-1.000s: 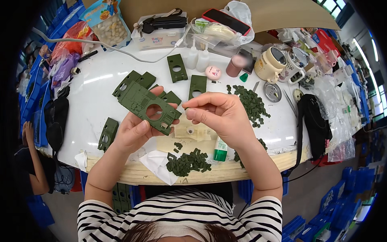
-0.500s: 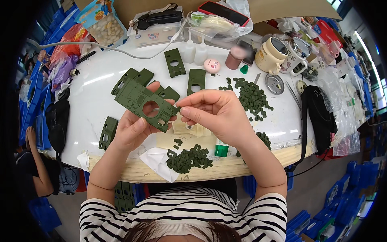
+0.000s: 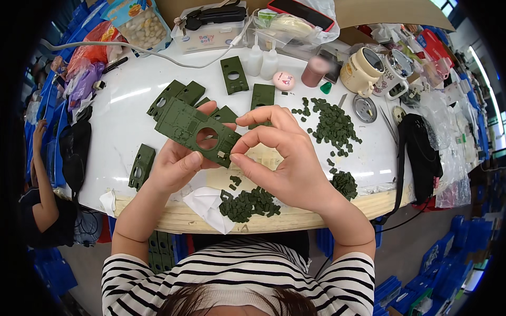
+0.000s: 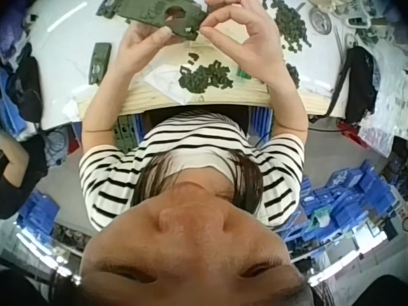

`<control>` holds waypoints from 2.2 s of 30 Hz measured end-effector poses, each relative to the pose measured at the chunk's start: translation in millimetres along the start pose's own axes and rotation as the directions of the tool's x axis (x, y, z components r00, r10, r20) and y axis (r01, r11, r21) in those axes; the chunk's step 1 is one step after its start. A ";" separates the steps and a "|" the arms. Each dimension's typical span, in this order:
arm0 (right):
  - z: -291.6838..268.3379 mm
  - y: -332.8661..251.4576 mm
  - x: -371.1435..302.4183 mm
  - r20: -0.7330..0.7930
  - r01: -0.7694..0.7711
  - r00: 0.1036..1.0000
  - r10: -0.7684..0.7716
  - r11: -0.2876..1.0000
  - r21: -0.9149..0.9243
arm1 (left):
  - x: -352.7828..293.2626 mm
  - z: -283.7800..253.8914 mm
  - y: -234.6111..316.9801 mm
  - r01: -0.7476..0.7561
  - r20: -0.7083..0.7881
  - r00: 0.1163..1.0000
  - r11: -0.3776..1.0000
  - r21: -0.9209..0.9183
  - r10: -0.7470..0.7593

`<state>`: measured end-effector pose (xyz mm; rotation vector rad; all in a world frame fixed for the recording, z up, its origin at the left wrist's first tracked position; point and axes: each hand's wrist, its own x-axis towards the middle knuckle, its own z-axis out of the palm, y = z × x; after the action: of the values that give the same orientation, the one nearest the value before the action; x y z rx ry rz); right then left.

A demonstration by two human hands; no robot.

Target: Assembling plastic toy tank components by pressing circular parts into the tank hulls.

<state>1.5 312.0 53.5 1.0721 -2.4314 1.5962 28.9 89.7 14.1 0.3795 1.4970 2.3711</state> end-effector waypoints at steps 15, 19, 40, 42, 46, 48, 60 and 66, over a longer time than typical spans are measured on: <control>10.7 7.9 -2.1 0.039 -0.078 0.997 0.074 0.989 0.127 | -3.3 -2.4 -2.9 -0.045 0.089 0.995 0.999 0.011 0.044; 11.1 7.5 -1.9 0.036 -0.064 0.998 0.060 0.991 0.115 | -3.2 -2.8 -3.5 -0.046 0.090 0.995 0.999 -0.006 0.046; 13.1 7.3 -3.5 0.021 -0.093 0.996 0.091 0.988 0.126 | -2.1 -2.9 -4.4 -0.066 0.088 0.994 0.998 0.019 0.064; 12.9 7.0 -3.4 0.019 -0.090 0.996 0.088 0.989 0.117 | -2.3 -3.4 -5.5 -0.063 0.087 0.994 0.998 0.009 0.062; 13.8 7.0 -3.1 0.011 -0.065 0.998 0.065 0.992 0.106 | -2.8 -2.8 -1.0 -0.041 0.085 0.996 0.999 0.016 0.039; 14.1 6.4 -2.8 -0.007 -0.021 1.000 0.021 0.998 0.060 | -2.8 -4.3 -2.5 -0.033 0.073 0.997 0.999 -0.043 0.036; 25.2 1.8 -6.6 -0.069 0.337 0.900 -0.430 0.788 -0.515 | -2.2 -3.5 -1.0 -0.130 -0.005 0.991 0.991 -0.016 0.130; 29.2 0.0 -9.1 -0.064 0.393 0.858 -0.509 0.733 -0.556 | -3.2 -7.1 -0.1 -0.135 0.100 0.986 0.991 -0.007 0.135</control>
<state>17.8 292.8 36.2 1.1825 -2.0442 0.7722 29.1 82.6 10.9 0.6082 1.4678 2.4150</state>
